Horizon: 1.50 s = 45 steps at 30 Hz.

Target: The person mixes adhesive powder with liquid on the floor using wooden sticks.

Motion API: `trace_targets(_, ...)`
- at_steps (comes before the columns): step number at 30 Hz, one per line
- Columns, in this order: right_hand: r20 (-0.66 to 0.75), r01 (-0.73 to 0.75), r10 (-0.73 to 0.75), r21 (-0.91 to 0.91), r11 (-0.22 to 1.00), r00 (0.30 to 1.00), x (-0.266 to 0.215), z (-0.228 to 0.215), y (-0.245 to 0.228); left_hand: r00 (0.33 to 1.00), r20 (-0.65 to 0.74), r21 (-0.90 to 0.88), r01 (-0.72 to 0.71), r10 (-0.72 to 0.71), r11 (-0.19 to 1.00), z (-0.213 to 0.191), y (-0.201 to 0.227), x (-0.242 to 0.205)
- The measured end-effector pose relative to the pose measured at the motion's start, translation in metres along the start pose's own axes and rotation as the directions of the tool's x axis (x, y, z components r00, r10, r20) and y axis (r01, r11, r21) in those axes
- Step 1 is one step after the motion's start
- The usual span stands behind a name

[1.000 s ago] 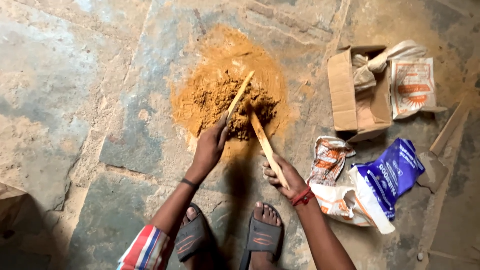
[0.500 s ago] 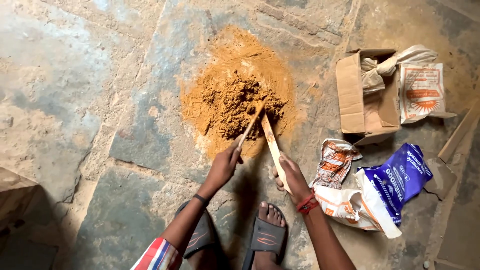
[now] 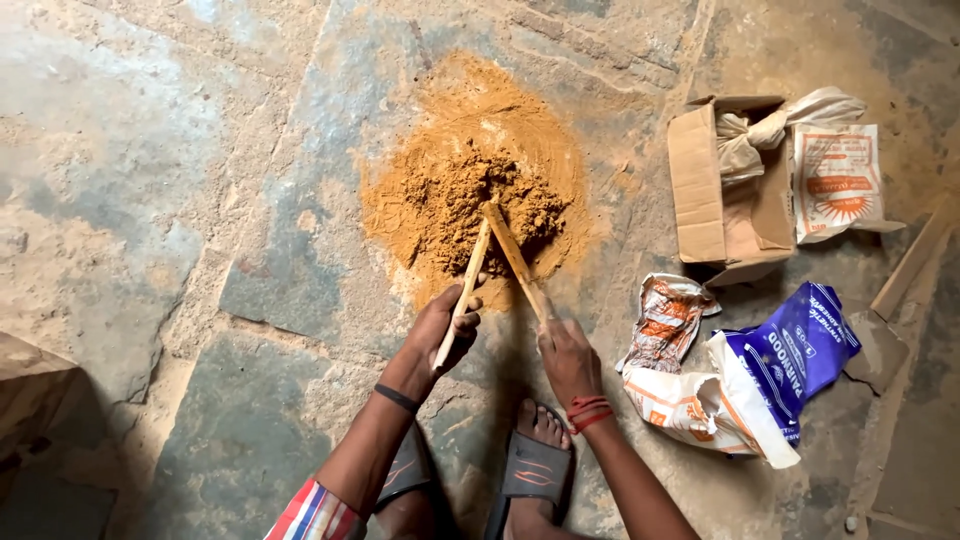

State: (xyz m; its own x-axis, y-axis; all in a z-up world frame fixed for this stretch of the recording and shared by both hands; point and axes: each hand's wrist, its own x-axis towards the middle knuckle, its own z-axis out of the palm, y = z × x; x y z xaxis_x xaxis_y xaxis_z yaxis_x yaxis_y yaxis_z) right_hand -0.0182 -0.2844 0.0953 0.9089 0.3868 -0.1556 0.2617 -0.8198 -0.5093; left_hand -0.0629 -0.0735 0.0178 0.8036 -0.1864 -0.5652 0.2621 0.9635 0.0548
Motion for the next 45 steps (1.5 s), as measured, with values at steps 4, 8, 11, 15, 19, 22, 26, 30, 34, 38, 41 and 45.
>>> trace_targets(4, 0.118, -0.142, 0.152, -0.088, 0.986, 0.981, 0.012, 0.01, 0.031, 1.0, 0.017, -0.081, 0.001, 0.001, 0.997, 0.01, 0.01, -0.016)
trace_targets(8, -0.075, 0.084, -0.089, -0.07, 0.994, 0.993, 0.032, 0.017, 0.068, 0.976, -0.059, 0.398, -0.171, 0.211, 0.901, 0.024, 0.028, -0.029)
trace_targets(11, -0.074, 0.055, -0.05, 0.054, 0.997, 0.996, 0.05, 0.03, 0.105, 0.846, -0.073, 0.933, -0.128, 0.528, 0.335, 0.023, 0.038, -0.025)
trace_targets(15, 0.224, -0.308, 0.222, 0.503, 0.807, 0.949, 0.058, 0.018, 0.093, 0.595, 0.365, 0.895, -0.014, 0.716, -0.445, -0.033, 0.038, 0.0)
trace_targets(19, 0.37, -0.521, 0.368, 0.628, 0.578, 0.853, 0.045, 0.041, 0.099, 0.784, -0.021, 0.968, 0.171, 0.62, -0.183, -0.024, 0.035, -0.007)
trace_targets(22, 0.175, -0.268, 0.217, 0.366, 0.891, 0.96, 0.034, 0.056, 0.097, 0.697, 0.217, 0.965, -0.046, 0.683, -0.259, -0.039, 0.025, -0.002)
trace_targets(26, 0.036, -0.078, 0.083, -0.116, 0.99, 0.996, 0.015, 0.041, 0.06, 0.681, 0.105, 0.968, 0.096, 0.725, -0.231, -0.045, 0.027, -0.009)
trace_targets(30, -0.062, 0.08, -0.083, -0.035, 0.996, 0.995, 0.005, 0.038, 0.065, 0.587, 0.286, 0.911, 0.078, 0.758, -0.405, -0.058, 0.039, -0.006)
trace_targets(34, 0.017, 0.11, -0.11, -0.03, 0.993, 0.994, 0.008, 0.013, 0.03, 0.609, 0.233, 0.913, 0.131, 0.758, -0.386, -0.051, 0.044, -0.013)
trace_targets(38, 0.148, -0.05, 0.098, -0.298, 0.953, 0.984, 0.036, -0.005, 0.002, 0.616, 0.257, 0.923, 0.071, 0.745, -0.378, -0.061, 0.04, -0.007)
trace_targets(41, 0.212, -0.079, 0.136, -0.259, 0.963, 0.968, 0.067, 0.019, 0.042, 0.652, 0.239, 0.936, 0.042, 0.72, -0.348, -0.06, 0.036, -0.006)
trace_targets(45, 0.164, 0.184, -0.218, 0.196, 0.963, 0.962, 0.086, 0.002, 0.075, 0.667, 0.226, 0.957, -0.016, 0.71, -0.289, -0.046, 0.041, -0.011)
